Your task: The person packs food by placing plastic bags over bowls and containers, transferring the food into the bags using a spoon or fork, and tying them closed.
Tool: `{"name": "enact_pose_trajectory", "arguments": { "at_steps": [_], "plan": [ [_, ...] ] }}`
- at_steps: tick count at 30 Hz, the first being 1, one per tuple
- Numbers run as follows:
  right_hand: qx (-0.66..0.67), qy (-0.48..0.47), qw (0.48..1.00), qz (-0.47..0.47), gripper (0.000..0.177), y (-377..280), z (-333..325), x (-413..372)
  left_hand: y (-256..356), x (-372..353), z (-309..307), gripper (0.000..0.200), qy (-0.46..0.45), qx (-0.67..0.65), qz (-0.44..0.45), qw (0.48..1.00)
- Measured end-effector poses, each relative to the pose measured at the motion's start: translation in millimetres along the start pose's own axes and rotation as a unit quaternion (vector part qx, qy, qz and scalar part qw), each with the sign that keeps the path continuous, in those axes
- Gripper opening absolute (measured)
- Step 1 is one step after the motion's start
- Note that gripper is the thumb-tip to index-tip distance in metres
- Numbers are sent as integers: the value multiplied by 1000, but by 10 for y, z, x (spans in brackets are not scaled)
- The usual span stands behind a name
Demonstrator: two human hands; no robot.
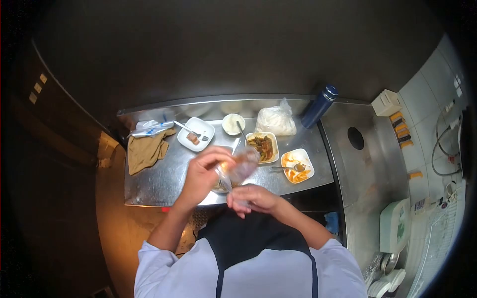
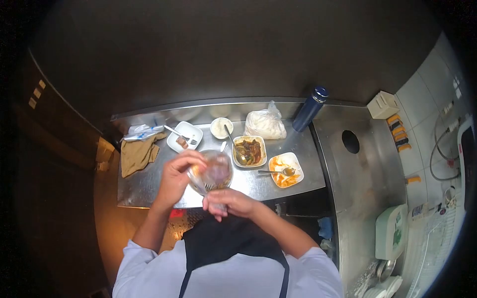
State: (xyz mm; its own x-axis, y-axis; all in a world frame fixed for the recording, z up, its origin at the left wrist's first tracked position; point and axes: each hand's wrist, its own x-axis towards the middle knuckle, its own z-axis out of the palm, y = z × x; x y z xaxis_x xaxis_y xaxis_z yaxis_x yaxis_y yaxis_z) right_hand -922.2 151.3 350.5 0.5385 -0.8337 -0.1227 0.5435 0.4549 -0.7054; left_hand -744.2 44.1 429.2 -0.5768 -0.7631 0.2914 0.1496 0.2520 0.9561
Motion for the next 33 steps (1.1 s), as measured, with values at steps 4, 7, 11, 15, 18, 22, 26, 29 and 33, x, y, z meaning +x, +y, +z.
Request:
{"name": "enact_pose_trajectory", "arguments": {
  "at_steps": [4,7,11,15,18,22,26,29,33],
  "plan": [
    [-145,143,977,-65,17,-235,-556,165,-259,-134,277,7,-111,32,23,993],
    [-473,217,845,-120,13,-554,-387,98,-242,-267,287,10,20,328,92,940],
    [-755,271,558,-212,15,-541,251,133,-558,-391,284,12,176,206,28,962],
    [-759,238,520,-310,19,-371,246,258,-722,-494,191,21,126,151,7,980],
    [-754,287,450,-382,29,-363,456,377,-1000,-572,166,19,189,52,-77,978],
    [-775,246,481,-327,36,-144,563,513,-969,-594,212,21,282,-180,-182,925],
    [-763,254,492,-334,26,-53,483,645,-1044,-640,228,24,279,-219,-174,919],
    [-733,292,525,-318,17,-15,451,678,-1004,-690,206,19,280,-112,-150,941],
    [-653,365,614,-250,12,102,332,696,-940,-760,167,15,306,188,-29,933]
  ]
}}
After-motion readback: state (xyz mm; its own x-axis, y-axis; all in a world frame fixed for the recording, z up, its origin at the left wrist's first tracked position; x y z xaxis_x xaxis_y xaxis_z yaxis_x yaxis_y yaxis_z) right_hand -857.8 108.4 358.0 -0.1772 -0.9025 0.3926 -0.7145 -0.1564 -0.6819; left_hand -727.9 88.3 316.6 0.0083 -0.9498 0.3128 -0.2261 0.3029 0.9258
